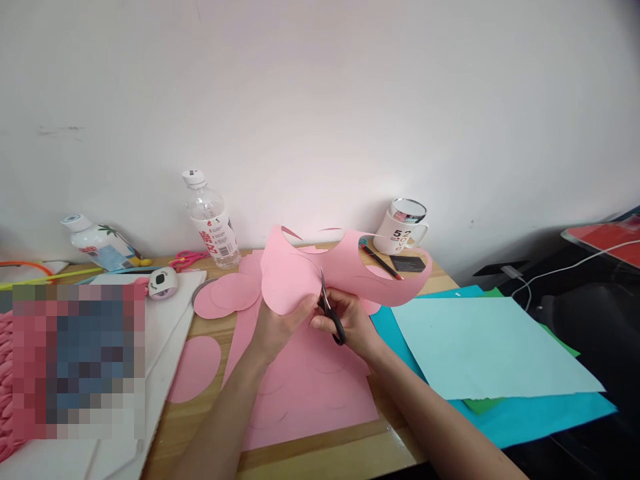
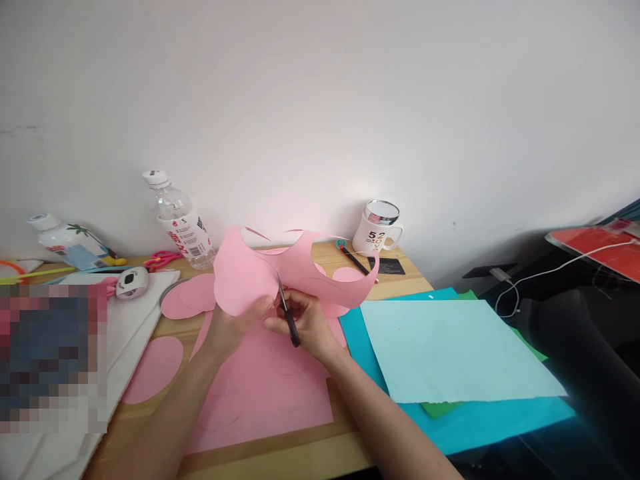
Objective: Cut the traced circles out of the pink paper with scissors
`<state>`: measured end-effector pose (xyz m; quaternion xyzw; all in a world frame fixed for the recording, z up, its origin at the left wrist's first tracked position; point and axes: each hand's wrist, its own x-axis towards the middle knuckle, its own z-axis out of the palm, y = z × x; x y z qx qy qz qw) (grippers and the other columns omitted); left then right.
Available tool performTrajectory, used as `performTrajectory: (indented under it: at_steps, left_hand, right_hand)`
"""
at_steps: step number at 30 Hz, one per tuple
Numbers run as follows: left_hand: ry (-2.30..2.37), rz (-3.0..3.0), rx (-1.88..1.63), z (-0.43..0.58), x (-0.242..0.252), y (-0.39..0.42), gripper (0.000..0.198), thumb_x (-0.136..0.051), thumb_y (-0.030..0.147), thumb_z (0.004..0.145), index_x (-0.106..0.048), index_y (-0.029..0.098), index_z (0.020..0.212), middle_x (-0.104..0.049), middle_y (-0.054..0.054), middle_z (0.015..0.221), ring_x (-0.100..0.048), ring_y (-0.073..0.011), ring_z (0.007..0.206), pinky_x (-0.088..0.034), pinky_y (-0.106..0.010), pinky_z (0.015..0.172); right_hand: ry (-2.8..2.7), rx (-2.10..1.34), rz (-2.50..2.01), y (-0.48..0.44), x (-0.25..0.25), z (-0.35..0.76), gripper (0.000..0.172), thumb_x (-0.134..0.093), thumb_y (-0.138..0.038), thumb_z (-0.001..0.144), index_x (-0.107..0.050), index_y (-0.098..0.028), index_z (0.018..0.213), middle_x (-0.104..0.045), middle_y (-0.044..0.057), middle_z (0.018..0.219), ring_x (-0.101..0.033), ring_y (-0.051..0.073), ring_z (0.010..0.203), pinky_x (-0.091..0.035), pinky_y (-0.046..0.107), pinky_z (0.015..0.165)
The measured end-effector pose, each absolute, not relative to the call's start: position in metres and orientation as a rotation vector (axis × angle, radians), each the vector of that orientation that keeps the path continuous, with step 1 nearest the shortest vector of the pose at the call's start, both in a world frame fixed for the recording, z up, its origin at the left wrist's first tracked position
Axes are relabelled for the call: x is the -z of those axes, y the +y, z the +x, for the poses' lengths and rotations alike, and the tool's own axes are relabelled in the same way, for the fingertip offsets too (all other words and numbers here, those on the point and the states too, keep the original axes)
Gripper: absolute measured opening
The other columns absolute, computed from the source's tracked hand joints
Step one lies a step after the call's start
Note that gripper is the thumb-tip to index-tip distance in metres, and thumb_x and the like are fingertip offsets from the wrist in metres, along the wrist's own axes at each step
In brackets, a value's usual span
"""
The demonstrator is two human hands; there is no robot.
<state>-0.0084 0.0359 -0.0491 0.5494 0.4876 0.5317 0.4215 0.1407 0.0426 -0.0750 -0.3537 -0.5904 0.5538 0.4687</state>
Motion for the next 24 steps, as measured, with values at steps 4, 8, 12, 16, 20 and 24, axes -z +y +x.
performTrajectory:
  at_steps: [4, 8, 12, 16, 20, 24]
  left_hand:
    - [1.228, 1.374, -1.314, -0.009, 0.049, 0.036, 0.044, -0.072, 0.036, 0.068, -0.063, 0.017, 0.107, -0.07, -0.01, 0.102, -0.063, -0.0272, 0.101, -0.051, -0.04, 0.086]
    - [1.209, 1.382, -1.273, -0.011, 0.049, 0.036, 0.042, -0.071, 0.035, 0.069, -0.062, 0.018, 0.107, -0.069, -0.01, 0.105, -0.062, -0.0276, 0.104, -0.051, -0.039, 0.086]
    - [1.204, 1.399, -1.279, -0.012, 0.05, 0.036, 0.037, -0.069, 0.035, 0.071, -0.064, 0.018, 0.104, -0.07, -0.009, 0.103, -0.062, -0.0277, 0.103, -0.051, -0.041, 0.088]
    - [1.211, 1.413, -1.288, -0.013, 0.054, 0.038, 0.033, -0.069, 0.034, 0.072, -0.065, 0.018, 0.1, -0.071, -0.009, 0.102, -0.062, -0.0272, 0.104, -0.051, -0.039, 0.089]
    - [1.216, 1.394, -1.33, -0.014, 0.058, 0.04, 0.03, -0.07, 0.033, 0.07, -0.067, 0.018, 0.096, -0.073, -0.008, 0.097, -0.065, -0.0259, 0.099, -0.053, -0.036, 0.082]
    - [1.227, 1.397, -1.347, -0.015, 0.059, 0.041, 0.037, -0.071, 0.034, 0.07, -0.065, 0.017, 0.103, -0.072, -0.008, 0.097, -0.066, -0.0258, 0.095, -0.054, -0.036, 0.079]
  right_hand:
    - [-1.427, -1.371, -0.862, 0.042, 0.075, 0.14, 0.04, -0.08, -0.049, 0.06, -0.058, -0.018, 0.072, -0.045, -0.003, 0.062, -0.038, 0.011, 0.057, -0.033, 0.025, 0.053]
    - [-1.438, -1.334, -0.882, 0.041, 0.071, 0.139, 0.041, -0.079, -0.052, 0.06, -0.057, -0.019, 0.07, -0.042, -0.004, 0.057, -0.034, 0.01, 0.055, -0.032, 0.024, 0.051]
    - [-1.417, -1.345, -0.888, 0.04, 0.067, 0.137, 0.043, -0.079, -0.053, 0.058, -0.056, -0.019, 0.068, -0.043, -0.004, 0.058, -0.034, 0.01, 0.053, -0.033, 0.024, 0.05]
    - [-1.405, -1.36, -0.891, 0.04, 0.066, 0.137, 0.041, -0.079, -0.051, 0.058, -0.057, -0.019, 0.068, -0.044, -0.004, 0.057, -0.034, 0.01, 0.053, -0.032, 0.024, 0.05]
    - [-1.393, -1.378, -0.901, 0.04, 0.067, 0.138, 0.038, -0.08, -0.047, 0.058, -0.059, -0.018, 0.07, -0.044, -0.004, 0.057, -0.034, 0.01, 0.052, -0.031, 0.024, 0.049]
    - [-1.397, -1.39, -0.881, 0.041, 0.068, 0.138, 0.035, -0.08, -0.044, 0.061, -0.059, -0.018, 0.071, -0.045, -0.004, 0.059, -0.034, 0.009, 0.053, -0.031, 0.024, 0.049]
